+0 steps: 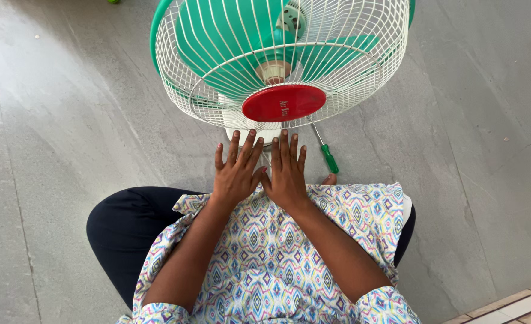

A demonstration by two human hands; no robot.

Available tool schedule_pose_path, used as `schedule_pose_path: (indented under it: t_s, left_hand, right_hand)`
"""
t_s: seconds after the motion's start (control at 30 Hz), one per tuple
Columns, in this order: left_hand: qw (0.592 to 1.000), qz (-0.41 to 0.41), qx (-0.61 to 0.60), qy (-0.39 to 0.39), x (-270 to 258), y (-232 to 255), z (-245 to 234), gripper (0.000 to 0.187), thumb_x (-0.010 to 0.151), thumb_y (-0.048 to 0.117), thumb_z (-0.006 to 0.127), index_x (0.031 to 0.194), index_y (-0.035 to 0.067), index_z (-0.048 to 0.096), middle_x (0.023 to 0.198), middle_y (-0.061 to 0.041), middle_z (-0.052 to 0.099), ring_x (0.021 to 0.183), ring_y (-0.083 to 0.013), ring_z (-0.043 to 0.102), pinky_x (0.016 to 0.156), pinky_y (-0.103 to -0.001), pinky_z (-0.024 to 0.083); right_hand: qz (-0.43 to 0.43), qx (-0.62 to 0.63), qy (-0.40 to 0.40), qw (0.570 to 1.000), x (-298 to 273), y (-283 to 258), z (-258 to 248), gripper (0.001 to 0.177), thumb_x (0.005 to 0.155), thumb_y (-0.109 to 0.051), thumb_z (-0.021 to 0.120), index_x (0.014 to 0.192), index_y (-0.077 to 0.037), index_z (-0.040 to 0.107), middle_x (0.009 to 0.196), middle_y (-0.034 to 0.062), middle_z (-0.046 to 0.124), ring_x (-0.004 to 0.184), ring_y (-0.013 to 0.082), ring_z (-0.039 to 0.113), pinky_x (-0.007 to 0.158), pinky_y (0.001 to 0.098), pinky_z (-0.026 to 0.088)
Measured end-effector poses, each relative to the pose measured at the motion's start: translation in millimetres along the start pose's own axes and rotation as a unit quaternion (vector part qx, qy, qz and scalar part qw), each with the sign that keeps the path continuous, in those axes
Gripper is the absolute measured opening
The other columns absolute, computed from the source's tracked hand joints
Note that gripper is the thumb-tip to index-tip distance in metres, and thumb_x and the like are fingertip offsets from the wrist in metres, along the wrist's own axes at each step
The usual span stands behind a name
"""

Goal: The person disassembles a table fan by removing the front grille, unscrewing the central nut to detach the fan blades, and then removing the rear grille. The components are placed on the floor beside the fan base.

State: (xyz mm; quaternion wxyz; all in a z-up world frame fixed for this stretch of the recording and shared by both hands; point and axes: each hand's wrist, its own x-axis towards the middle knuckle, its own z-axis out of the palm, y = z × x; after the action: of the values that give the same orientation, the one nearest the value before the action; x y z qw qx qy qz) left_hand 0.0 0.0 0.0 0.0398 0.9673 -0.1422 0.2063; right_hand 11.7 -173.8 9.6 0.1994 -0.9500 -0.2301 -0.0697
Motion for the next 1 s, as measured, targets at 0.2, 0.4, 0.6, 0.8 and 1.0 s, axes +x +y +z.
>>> schedule_pose_path:
  t_s: [0.2, 0.4, 0.6, 0.8, 1.0]
  left_hand:
    - [1.0, -0.008, -0.019, 0.007, 2, 1, -6, 0.062, 0.11, 0.052, 0.041, 0.163, 0.02, 0.042, 0.171, -0.006, 0.03, 0.159, -0.0299, 0.02, 0.125, -0.054, -0.002]
    - [1.0, -0.007, -0.023, 0.011, 3, 1, -10, 0.062, 0.109, 0.051, 0.041, 0.162, 0.018, 0.043, 0.171, -0.007, 0.031, 0.159, -0.0309, 0.02, 0.126, -0.054, -0.003]
    - [0.999, -0.007, -0.033, 0.019, 4, 1, -11, 0.062, 0.108, 0.05, 0.042, 0.161, 0.016, 0.044, 0.17, -0.008, 0.031, 0.158, -0.0317, 0.022, 0.125, -0.053, -0.003]
    - [0.994, 0.031, -0.069, 0.081, -5, -11, -11, 0.053, 0.109, 0.042, 0.049, 0.153, 0.012, 0.051, 0.165, -0.007, 0.041, 0.155, -0.0248, 0.034, 0.126, -0.048, 0.01]
    - [0.972, -0.061, -0.174, 0.145, 6, -32, -27, 0.046, 0.104, 0.031, 0.056, 0.142, 0.005, 0.056, 0.153, -0.016, 0.05, 0.144, -0.0344, 0.042, 0.121, -0.05, 0.025]
  right_hand:
    - [-0.003, 0.003, 0.007, 1.0, 0, -2, -3, 0.085, 0.098, -0.034, 0.062, 0.159, 0.008, 0.02, 0.167, 0.0339, 0.007, 0.156, 0.0531, 0.001, 0.12, 0.073, 0.003]
    - [-0.002, 0.006, 0.001, 1.0, 1, -2, -4, 0.089, 0.097, -0.036, 0.063, 0.159, 0.008, 0.017, 0.167, 0.0338, 0.005, 0.155, 0.0533, -0.001, 0.119, 0.0729, 0.002]
    - [-0.002, 0.011, 0.007, 1.0, 3, -5, -12, 0.088, 0.096, -0.035, 0.065, 0.158, 0.008, 0.019, 0.166, 0.0335, 0.007, 0.155, 0.054, 0.002, 0.119, 0.0727, 0.004]
    - [0.007, 0.199, 0.145, 0.969, 2, 4, -23, 0.075, 0.098, -0.026, 0.072, 0.153, 0.001, 0.029, 0.158, 0.0306, 0.028, 0.152, 0.0491, 0.028, 0.123, 0.0574, 0.03]
    - [0.168, 0.328, 0.204, 0.907, 0, 53, -27, 0.06, 0.1, -0.02, 0.068, 0.149, -0.002, 0.037, 0.147, 0.0182, 0.041, 0.138, 0.0322, 0.046, 0.111, 0.0436, 0.041]
